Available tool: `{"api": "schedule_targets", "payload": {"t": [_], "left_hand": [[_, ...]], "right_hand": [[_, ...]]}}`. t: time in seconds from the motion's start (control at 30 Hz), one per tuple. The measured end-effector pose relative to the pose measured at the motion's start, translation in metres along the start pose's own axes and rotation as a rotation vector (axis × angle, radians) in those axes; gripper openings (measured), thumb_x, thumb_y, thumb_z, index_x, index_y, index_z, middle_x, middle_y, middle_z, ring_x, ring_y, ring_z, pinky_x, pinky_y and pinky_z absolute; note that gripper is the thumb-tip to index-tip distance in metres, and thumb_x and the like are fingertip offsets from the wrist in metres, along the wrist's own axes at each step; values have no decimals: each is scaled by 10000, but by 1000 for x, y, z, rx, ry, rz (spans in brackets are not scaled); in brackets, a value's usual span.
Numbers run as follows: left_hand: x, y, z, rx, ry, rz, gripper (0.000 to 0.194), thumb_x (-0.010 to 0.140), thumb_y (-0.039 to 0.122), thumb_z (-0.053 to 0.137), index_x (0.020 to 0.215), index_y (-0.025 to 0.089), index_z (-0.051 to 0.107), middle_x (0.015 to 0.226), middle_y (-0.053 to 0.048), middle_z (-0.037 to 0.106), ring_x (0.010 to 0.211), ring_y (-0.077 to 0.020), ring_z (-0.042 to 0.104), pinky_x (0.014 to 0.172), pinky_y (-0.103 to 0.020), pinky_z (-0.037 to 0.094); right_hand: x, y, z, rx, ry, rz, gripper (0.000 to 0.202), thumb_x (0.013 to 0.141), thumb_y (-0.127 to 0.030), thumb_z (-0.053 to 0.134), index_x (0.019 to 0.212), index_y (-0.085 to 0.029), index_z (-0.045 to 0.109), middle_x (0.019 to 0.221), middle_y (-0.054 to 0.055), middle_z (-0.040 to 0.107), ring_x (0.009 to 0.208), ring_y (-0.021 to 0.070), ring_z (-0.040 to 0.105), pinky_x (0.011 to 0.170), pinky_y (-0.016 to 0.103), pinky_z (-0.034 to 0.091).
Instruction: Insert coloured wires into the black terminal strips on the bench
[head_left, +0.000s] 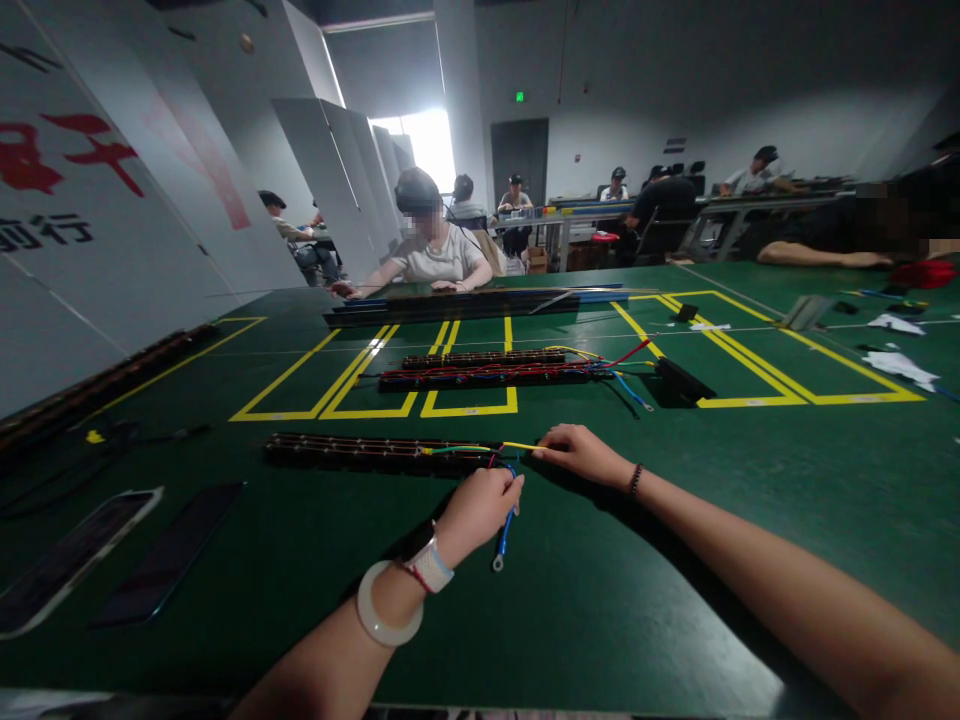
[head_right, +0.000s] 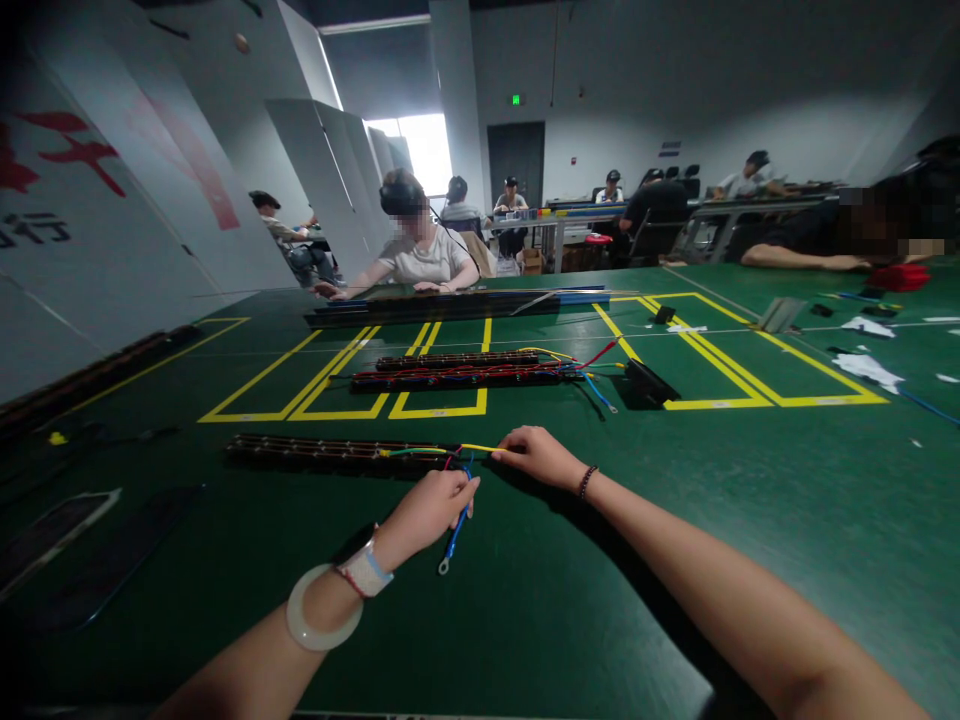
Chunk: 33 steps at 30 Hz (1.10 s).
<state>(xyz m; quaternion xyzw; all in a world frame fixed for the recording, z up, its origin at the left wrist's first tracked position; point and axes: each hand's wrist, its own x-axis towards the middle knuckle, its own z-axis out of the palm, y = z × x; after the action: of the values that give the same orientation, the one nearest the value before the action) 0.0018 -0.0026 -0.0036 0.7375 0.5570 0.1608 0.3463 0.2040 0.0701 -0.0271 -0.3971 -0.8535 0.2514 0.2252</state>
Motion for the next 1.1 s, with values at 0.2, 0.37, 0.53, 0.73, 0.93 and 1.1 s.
{"api": "schedule_targets", "payload": {"t": [0.2,0.37,0.53,0.73,0.93,1.1], "left_hand": [[0,-2,-1,350,126,121,353,871,360,380,690,158,606,609,-55,595,533,-152,543,580,-255,355],[0,-3,1,507,132,170,392,889,349,335,714,152,626,629,-82,602,552,-181,567,612,-287,385],[-4,7,-7,573,176,218,426,901,402,288,757,159,607,640,-83,602,584,-183,575,617,-277,377],[-5,12,-21,622,397,4,359,908,384,258,1015,162,519,696,-91,615,635,-201,591,598,-263,361],[-1,6,-22,637,384,-29,332,912,351,252,967,161,518,765,-101,615,679,-205,589,610,-272,385],[2,4,-18,605,444,146,271,904,266,296,978,151,530,912,-106,601,862,-208,553,765,-312,408]], "right_hand": [[3,5,4,117,-5,80,341,828,-463,535,855,-158,685,804,37,651,733,156,573,648,243,409],[2,5,3,112,6,46,329,829,-452,538,840,-157,685,785,29,648,722,147,569,639,234,401],[2,5,3,107,6,34,326,833,-446,537,861,-158,686,784,27,648,718,143,568,633,230,399],[3,5,3,103,-8,39,326,836,-447,536,866,-159,686,802,30,650,724,143,567,643,232,401],[2,5,3,102,-6,33,319,835,-446,537,864,-164,684,797,26,648,716,143,567,640,235,402],[3,5,3,107,-6,41,332,828,-459,540,850,-161,684,781,26,642,720,146,563,646,238,403]]}}
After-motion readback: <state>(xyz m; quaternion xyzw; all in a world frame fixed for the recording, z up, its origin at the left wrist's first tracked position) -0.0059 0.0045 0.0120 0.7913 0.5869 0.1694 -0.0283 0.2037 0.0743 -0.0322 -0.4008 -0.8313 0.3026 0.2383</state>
